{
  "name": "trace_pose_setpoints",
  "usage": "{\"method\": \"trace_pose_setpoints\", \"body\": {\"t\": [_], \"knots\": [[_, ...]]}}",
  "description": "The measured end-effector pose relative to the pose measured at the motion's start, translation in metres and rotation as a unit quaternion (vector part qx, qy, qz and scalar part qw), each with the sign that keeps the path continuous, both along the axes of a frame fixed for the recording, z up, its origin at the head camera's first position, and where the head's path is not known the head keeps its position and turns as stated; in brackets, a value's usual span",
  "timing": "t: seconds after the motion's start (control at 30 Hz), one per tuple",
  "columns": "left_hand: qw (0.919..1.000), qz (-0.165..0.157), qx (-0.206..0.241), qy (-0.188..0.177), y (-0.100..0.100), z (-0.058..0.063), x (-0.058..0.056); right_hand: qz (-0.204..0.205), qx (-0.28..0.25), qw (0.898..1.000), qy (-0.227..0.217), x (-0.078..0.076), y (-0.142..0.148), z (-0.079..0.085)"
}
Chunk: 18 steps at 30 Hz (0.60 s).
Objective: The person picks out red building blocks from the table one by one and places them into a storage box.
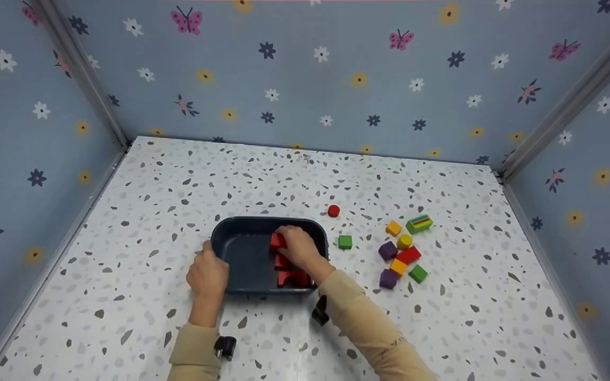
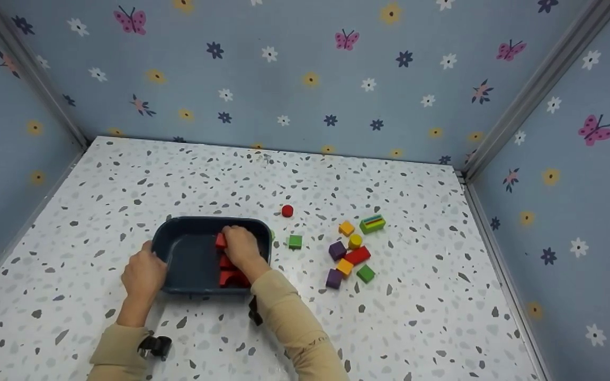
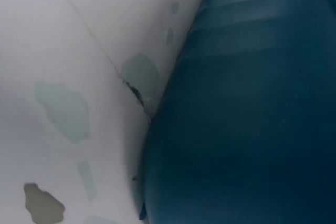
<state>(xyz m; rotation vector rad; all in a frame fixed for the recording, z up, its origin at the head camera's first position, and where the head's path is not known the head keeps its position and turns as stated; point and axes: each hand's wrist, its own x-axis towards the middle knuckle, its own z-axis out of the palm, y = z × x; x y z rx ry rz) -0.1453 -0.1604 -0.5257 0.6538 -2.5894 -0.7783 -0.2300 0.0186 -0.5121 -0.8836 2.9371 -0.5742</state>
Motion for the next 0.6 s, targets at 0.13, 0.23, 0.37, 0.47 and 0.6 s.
{"method": "trace_pose_setpoints", "body": {"t": [0.13,0.23,0.37,0.47,0.6], "knots": [[1.0,0.003,0.003,-0.004,-0.0001,0.0,0.0,-0.005,0.006,1.0,-0.013,-0.0011,-0.0009,-0.0026],[1.0,0.003,0.004,-0.004,-0.0001,0.0,0.0003,-0.006,0.009,1.0,-0.018,-0.0021,-0.0007,-0.0046],[1.0,-0.001,0.005,-0.005,-0.0005,0.0,0.0002,-0.007,0.011,1.0,-0.019,-0.0031,-0.0008,-0.0055],[0.9998,-0.007,0.006,-0.015,-0.0011,0.0005,0.0,-0.007,0.02,1.0,-0.018,-0.0034,-0.0011,-0.0051],[0.9994,-0.013,0.01,-0.03,-0.0018,0.0011,-0.0004,-0.008,0.033,0.999,-0.02,-0.0039,-0.0016,-0.0056]]}}
